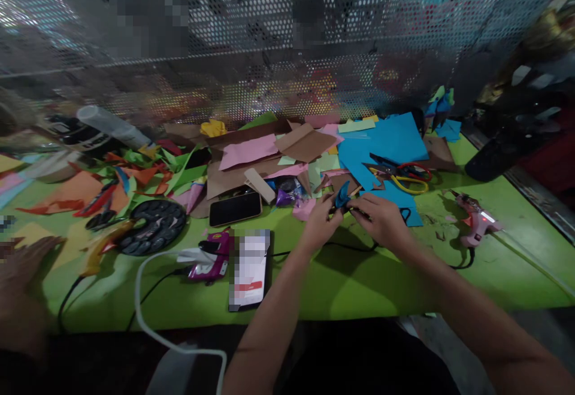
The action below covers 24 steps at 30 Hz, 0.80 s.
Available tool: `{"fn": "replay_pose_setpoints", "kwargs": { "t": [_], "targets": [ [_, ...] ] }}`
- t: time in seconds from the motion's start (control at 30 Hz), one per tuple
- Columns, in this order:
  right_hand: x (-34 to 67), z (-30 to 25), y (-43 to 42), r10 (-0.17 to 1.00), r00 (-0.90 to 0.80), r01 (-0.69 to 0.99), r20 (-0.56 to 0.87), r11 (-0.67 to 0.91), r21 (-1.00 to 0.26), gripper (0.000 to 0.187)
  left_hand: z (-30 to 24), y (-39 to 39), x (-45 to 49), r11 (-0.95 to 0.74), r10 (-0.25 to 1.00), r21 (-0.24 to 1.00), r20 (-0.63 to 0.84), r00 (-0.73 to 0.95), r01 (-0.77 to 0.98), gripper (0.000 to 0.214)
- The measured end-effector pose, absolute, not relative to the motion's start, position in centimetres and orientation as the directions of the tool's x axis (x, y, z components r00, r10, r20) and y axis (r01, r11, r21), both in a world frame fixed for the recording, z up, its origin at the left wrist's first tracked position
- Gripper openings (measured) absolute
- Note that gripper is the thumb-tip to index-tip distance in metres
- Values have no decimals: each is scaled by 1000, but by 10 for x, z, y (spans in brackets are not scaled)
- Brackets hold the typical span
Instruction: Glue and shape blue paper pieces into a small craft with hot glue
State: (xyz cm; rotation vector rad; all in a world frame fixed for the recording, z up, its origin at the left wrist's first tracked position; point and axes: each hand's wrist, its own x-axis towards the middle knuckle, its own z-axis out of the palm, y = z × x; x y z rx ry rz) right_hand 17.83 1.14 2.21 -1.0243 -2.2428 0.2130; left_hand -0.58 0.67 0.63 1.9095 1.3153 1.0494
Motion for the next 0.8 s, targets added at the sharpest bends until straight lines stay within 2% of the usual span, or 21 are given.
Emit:
{"fn": "replay_pose_setpoints", "kwargs": {
  "t": [0.13,0.27,0.47,0.8],
  "targets": [
    [178,24,10,726,-498,605,474,683,-410,22,2,9,-6,-327,945,798,288,156,507,29],
    [177,23,10,730,-489,564,477,682,-465,22,0,10,-7,-376,921,749,367,132,545,31],
    [177,20,12,724,-524,560,450,690,-458,22,3,7,-5,-435,882,670,452,134,602,39],
    [180,28,10,694,-508,481,510,720,-501,21,4,6,-6,-449,871,662,474,130,600,45]
  ]
}}
